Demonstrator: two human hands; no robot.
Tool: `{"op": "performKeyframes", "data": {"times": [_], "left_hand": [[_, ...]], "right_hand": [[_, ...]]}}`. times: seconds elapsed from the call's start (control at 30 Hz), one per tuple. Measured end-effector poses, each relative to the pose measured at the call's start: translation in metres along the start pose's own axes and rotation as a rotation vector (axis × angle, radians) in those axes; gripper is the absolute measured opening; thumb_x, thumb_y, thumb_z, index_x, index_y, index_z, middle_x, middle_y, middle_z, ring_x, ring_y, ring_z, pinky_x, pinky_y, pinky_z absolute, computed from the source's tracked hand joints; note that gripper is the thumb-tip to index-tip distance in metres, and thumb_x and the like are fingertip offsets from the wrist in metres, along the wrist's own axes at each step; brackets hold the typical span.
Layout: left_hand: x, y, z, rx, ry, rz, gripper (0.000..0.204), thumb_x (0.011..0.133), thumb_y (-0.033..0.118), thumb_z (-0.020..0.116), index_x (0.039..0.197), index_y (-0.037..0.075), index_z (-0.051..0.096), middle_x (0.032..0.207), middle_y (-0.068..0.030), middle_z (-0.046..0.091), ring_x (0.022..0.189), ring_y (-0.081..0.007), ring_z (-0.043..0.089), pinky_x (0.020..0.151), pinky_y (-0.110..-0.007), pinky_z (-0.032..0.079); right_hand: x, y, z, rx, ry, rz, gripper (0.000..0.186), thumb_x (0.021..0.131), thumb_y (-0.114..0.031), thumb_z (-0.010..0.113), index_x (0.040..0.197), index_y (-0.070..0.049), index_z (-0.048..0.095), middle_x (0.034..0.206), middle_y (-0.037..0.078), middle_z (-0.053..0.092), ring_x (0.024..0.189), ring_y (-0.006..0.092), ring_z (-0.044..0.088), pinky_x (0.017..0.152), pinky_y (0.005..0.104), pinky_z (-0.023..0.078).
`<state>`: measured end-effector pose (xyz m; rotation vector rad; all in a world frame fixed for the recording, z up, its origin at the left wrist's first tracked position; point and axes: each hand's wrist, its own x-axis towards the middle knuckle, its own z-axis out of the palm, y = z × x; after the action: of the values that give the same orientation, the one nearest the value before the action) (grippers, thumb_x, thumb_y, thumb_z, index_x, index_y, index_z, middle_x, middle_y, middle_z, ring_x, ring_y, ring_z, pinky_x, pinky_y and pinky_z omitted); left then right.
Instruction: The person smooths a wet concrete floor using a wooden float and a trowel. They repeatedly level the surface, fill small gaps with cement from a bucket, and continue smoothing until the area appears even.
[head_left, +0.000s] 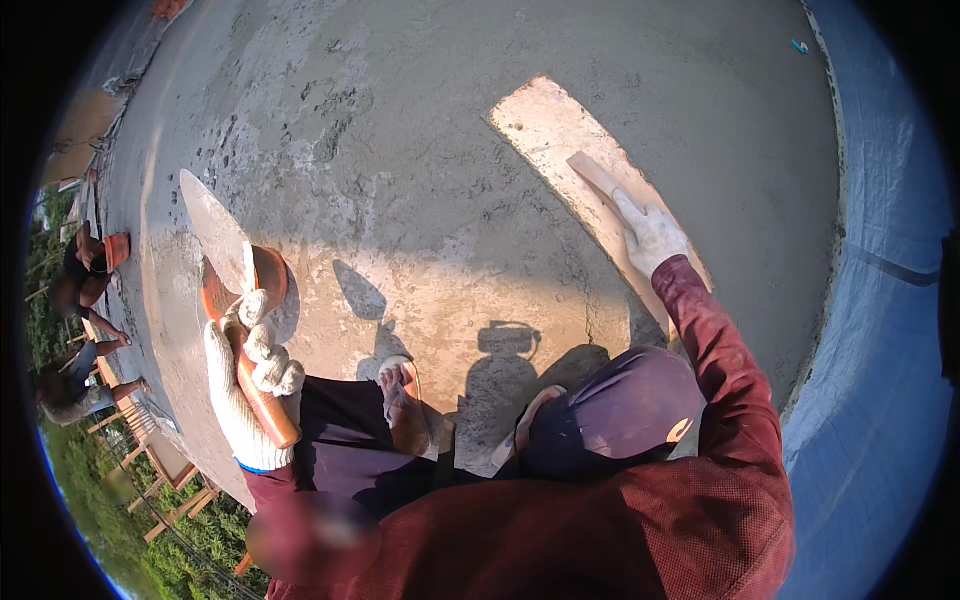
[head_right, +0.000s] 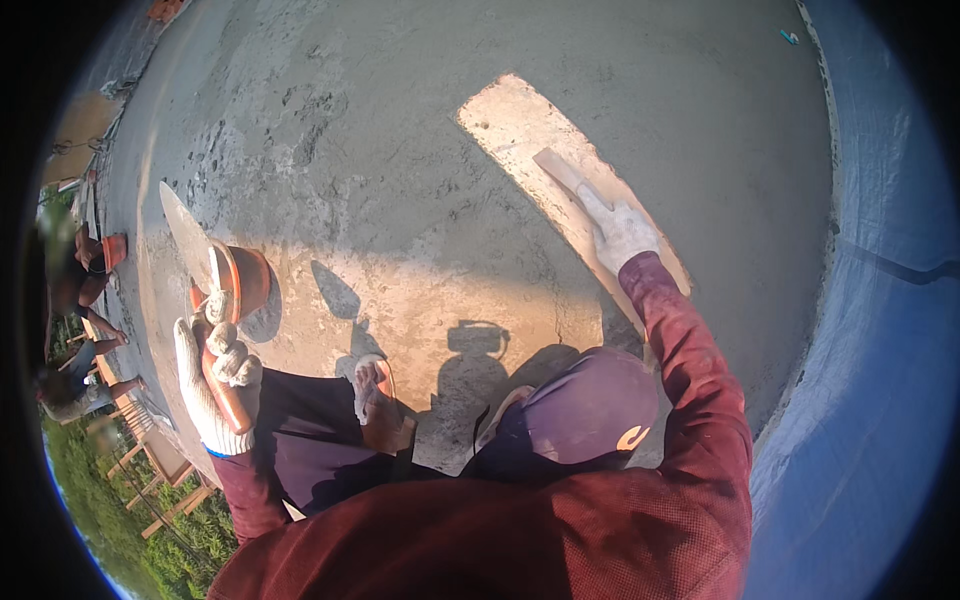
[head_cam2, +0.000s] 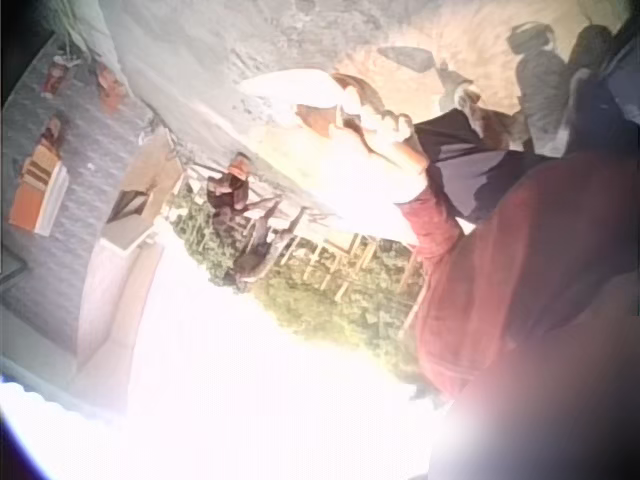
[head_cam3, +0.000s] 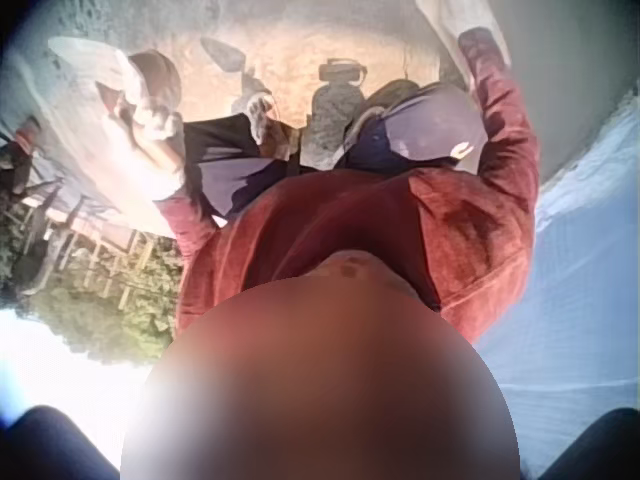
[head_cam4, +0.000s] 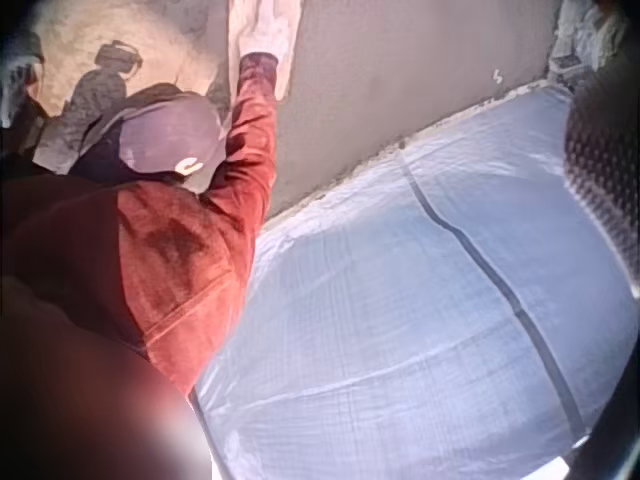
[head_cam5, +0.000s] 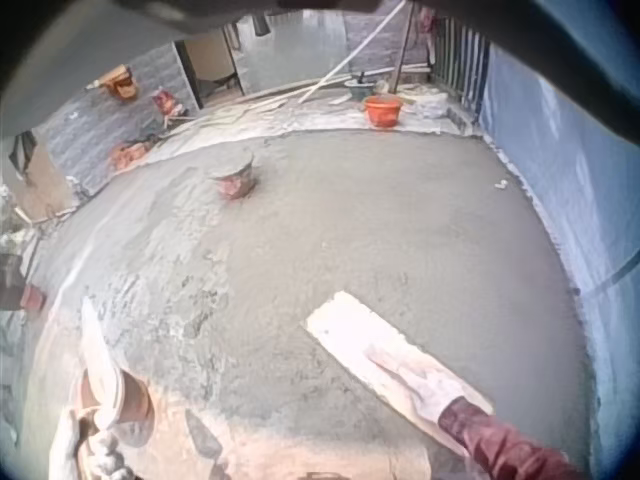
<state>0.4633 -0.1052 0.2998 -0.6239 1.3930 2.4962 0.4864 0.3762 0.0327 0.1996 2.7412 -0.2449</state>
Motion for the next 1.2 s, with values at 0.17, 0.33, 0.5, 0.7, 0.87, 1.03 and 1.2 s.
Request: {"op": "performKeyframes", "data": {"times": [0.17,0.33,0.5,0.7,0.87,1.03,1.2], "left_hand": [[-0.004,0.007,-0.017,-0.202,-0.106,-0.111,0.047,0.117,0.044,0.038,0.146,0.009,0.048,0.089,-0.0032,0.049,0.062,-0.0130,0.045,0.058,-0.033,0.041],[0.023,0.003,-0.004,-0.289,-0.231,-0.209,0.055,0.116,0.045,0.041,0.150,0.003,0.045,0.090,-0.0032,0.050,0.061,-0.0102,0.045,0.058,-0.029,0.042],[0.063,0.002,-0.003,-0.261,-0.094,-0.301,0.057,0.112,0.047,0.051,0.148,0.004,0.049,0.088,0.0029,0.052,0.060,-0.0061,0.046,0.058,-0.027,0.044],[0.074,0.001,-0.021,-0.381,-0.114,-0.325,0.060,0.113,0.048,0.048,0.150,-0.001,0.048,0.087,-0.0012,0.058,0.062,-0.0121,0.050,0.058,-0.031,0.045],[0.085,0.004,-0.026,-0.592,-0.120,-0.316,0.062,0.112,0.051,0.050,0.149,0.001,0.047,0.088,-0.0007,0.055,0.064,-0.0105,0.049,0.060,-0.033,0.044],[0.078,0.022,-0.046,-0.724,-0.136,-0.224,0.060,0.112,0.053,0.049,0.147,0.004,0.049,0.091,-0.0005,0.054,0.069,-0.0115,0.049,0.061,-0.031,0.043],[0.074,0.016,-0.052,-0.610,-0.210,-0.218,0.061,0.113,0.055,0.045,0.147,0.005,0.050,0.091,-0.0009,0.055,0.068,-0.0136,0.048,0.061,-0.032,0.043]], "right_hand": [[0.142,0.005,-0.021,0.022,0.187,0.062,0.082,0.101,-0.024,0.062,0.168,-0.042,0.019,0.125,0.022,0.066,0.116,0.0401,0.068,0.098,0.0515,0.057],[0.089,-0.113,0.018,0.169,0.135,0.055,0.081,0.098,-0.021,0.065,0.166,-0.042,0.026,0.117,0.023,0.068,0.111,0.0433,0.070,0.093,0.0533,0.057],[-0.007,-0.163,0.032,0.149,-0.099,-0.319,0.073,0.101,-0.020,0.063,0.165,-0.041,0.034,0.117,0.024,0.064,0.102,0.0437,0.070,0.087,0.0511,0.057],[0.104,-0.246,0.028,0.131,-0.023,-0.220,0.084,0.097,-0.008,0.059,0.166,-0.044,0.028,0.112,0.023,0.067,0.101,0.0411,0.072,0.086,0.0517,0.059],[0.119,-0.270,0.021,0.189,0.272,-0.313,0.082,0.096,-0.005,0.058,0.164,-0.044,0.033,0.104,0.022,0.069,0.096,0.0410,0.073,0.082,0.0529,0.060],[0.025,-0.213,0.020,-0.041,-0.283,-0.264,0.072,0.095,-0.023,0.070,0.160,-0.041,0.044,0.110,0.023,0.066,0.102,0.0408,0.070,0.086,0.0516,0.058],[0.090,-0.254,0.024,0.102,0.071,-0.229,0.069,0.097,-0.021,0.066,0.160,-0.038,0.042,0.107,0.020,0.066,0.099,0.0400,0.069,0.084,0.0528,0.057]]}}
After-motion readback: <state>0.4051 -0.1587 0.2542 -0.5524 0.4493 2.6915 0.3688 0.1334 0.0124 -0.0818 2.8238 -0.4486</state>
